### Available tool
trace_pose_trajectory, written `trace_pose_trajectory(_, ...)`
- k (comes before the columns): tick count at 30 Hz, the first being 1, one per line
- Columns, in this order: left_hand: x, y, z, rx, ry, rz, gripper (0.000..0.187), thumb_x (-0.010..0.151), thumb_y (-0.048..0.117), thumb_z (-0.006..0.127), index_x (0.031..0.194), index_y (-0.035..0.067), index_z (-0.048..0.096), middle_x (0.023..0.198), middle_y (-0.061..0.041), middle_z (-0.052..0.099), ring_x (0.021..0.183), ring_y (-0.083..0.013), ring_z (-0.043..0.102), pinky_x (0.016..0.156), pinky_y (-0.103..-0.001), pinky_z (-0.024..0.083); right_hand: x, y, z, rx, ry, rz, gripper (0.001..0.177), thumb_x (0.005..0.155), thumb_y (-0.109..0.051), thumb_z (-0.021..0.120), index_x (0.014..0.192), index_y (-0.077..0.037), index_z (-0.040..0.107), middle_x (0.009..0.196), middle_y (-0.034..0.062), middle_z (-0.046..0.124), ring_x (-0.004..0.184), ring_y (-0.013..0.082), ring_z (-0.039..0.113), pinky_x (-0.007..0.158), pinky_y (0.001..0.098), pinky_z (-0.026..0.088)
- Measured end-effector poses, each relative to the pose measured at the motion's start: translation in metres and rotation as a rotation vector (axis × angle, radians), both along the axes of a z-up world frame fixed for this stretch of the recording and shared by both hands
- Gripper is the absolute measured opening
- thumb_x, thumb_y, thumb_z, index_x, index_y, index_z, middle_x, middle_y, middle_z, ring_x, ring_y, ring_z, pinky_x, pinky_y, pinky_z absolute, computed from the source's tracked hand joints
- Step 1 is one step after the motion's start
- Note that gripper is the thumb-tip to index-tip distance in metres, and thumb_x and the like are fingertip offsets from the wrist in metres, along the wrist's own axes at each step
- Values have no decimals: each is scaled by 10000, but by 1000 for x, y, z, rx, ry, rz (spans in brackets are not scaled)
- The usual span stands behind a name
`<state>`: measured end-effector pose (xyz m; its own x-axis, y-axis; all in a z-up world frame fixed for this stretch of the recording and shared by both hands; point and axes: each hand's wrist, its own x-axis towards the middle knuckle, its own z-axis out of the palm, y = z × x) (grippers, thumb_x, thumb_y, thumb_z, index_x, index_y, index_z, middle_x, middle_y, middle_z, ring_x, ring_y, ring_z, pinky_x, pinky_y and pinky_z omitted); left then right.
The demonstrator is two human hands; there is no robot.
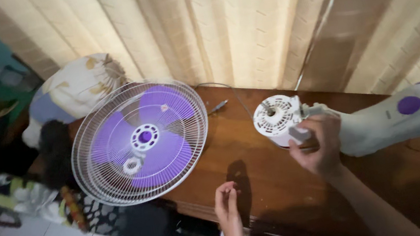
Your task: The person assembles an electric fan by attaching the front grille to the motor housing, then mounting the purple fan blade onto the motor shaft and securing it with a nut. The person then attaches the rear grille to complete the assembly.
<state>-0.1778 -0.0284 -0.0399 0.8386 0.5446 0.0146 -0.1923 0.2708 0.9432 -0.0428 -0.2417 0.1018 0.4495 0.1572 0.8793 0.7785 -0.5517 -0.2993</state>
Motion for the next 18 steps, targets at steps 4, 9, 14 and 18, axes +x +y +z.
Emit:
trace_pose_trajectory(4,-31,25,21,54,40,111,199,990,115,593,1138,-7,646,1116,-92,687,1016,-175,646,940,-315,517,-19,38,-4,-44,14,129,345,703,-107,815,1009,-89,656,1050,97,616,1017,308,575,920,443,436)
trace_pose_trajectory(9,-60,83,26,178,68,273,165,984,78,597,1110,-2,668,1068,-76,710,986,-171,668,908,-310,536,-43,75,-11,-97,122,220,303,718,-117,791,1000,-118,680,1066,98,595,1012,300,563,911,437,423)
trace_pose_trajectory(14,-79,171,24,279,16,479,134,990,50,598,1109,-6,620,1085,-67,680,1041,-139,635,955,-278,487,-40,108,-17,-212,297,268,370,755,-193,782,1099,-135,661,1121,87,615,1103,276,577,904,427,391)
trace_pose_trajectory(18,-74,262,30,437,139,544,146,1004,127,631,1085,6,637,1019,-52,689,975,-130,640,896,-268,488,-15,142,-32,-225,400,174,418,835,-275,750,1212,-158,612,1169,31,653,1132,206,600,947,442,350)
